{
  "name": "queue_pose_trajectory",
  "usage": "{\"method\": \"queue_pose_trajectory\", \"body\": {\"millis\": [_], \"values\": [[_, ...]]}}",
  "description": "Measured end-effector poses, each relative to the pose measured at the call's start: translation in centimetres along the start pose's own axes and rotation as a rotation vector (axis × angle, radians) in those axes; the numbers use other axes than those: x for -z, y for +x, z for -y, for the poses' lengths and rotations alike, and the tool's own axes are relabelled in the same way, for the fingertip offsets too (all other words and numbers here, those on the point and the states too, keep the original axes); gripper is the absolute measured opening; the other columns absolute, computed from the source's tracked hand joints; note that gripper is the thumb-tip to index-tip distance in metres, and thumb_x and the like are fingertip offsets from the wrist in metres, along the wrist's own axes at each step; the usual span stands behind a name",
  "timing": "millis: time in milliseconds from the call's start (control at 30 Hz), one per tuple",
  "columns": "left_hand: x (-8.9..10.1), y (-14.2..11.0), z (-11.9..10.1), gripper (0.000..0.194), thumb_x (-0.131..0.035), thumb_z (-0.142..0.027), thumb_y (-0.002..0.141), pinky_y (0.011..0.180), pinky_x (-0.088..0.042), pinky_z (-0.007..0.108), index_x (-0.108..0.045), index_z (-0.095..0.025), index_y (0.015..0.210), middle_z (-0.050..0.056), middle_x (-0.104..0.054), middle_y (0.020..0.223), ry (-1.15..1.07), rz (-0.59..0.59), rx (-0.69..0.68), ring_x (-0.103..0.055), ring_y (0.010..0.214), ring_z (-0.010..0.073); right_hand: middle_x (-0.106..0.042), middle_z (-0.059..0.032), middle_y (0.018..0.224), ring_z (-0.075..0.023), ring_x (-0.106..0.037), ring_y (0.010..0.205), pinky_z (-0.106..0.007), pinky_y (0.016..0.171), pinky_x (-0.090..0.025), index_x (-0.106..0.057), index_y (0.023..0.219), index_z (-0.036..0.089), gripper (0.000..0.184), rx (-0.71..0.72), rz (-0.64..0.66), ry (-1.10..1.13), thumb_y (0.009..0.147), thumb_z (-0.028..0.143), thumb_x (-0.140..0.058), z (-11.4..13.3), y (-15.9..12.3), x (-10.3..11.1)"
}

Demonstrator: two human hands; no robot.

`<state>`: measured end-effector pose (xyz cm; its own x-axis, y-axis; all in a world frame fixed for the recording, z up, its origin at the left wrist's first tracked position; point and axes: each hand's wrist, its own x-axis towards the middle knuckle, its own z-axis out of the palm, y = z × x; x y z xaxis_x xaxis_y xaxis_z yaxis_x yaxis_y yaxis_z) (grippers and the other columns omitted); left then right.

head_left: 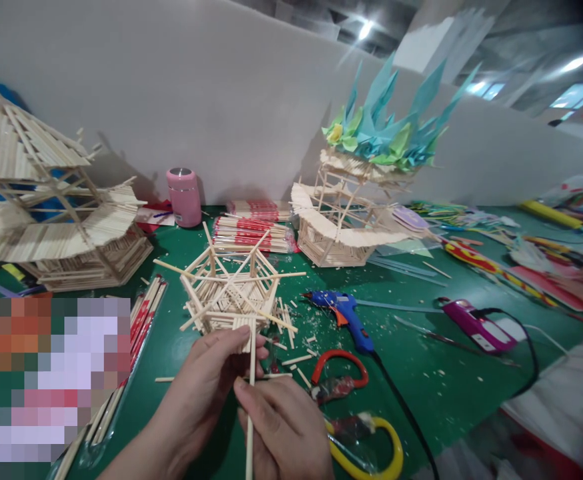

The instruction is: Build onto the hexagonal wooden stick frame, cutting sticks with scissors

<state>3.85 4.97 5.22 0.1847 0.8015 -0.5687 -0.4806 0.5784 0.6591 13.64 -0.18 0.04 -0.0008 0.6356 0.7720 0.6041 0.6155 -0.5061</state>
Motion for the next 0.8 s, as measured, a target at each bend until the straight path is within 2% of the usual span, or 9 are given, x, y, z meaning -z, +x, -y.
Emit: {"method": "queue_pose_trajectory", "body": {"millis": [233, 533, 667, 800], "values": [[-0.1, -0.2, -0.2, 0.020, -0.061, -0.022, 0.077, 0.051, -0.046, 0.020, -0.072, -0.009, 0.066, 0.006, -0.069, 0.057, -0.032, -0.040, 0.043, -0.060, 0.050, 0.0123, -0.066, -0.0024, 0.063, -0.0154, -0.054, 0.056, -0.027, 0.051, -0.043, -0.066, 0.098, 0.020, 0.020, -0.026, 0.016, -0.010, 0.085, 0.016, -0.052, -0.1, 0.0, -0.1], [0.1, -0.4, -0.1, 0.025, -0.058, -0.027, 0.079, 0.055, -0.048, 0.022, -0.073, -0.013, 0.065, 0.007, -0.071, 0.058, -0.055, -0.042, 0.067, -0.063, 0.054, 0.0151, -0.064, 0.0002, 0.062, -0.0130, -0.051, 0.054, -0.025, 0.051, -0.040, -0.067, 0.091, 0.022, 0.016, -0.035, -0.005, -0.038, 0.088, 0.021, -0.052, -0.4, 0.1, -0.3], [0.4, -0.7, 0.3, 0.018, -0.065, -0.025, 0.072, 0.062, -0.050, 0.024, -0.074, -0.012, 0.063, 0.007, -0.073, 0.060, -0.052, -0.067, 0.073, -0.066, 0.061, 0.0172, -0.065, 0.0000, 0.063, -0.0130, -0.052, 0.055, -0.025, 0.052, -0.039, -0.067, 0.091, 0.023, 0.015, -0.011, 0.010, -0.054, 0.087, 0.020, -0.053, -0.5, 0.1, -0.3], [0.4, -1.4, 0.4, 0.013, -0.072, -0.026, 0.062, 0.063, -0.049, 0.022, -0.075, -0.013, 0.060, 0.006, -0.075, 0.062, -0.010, -0.096, 0.048, -0.064, 0.063, 0.0158, -0.066, 0.0005, 0.063, -0.0128, -0.053, 0.055, -0.025, 0.051, -0.039, -0.067, 0.088, 0.023, 0.016, -0.017, -0.004, -0.061, 0.089, 0.023, -0.050, -0.4, 0.3, -0.4]]}}
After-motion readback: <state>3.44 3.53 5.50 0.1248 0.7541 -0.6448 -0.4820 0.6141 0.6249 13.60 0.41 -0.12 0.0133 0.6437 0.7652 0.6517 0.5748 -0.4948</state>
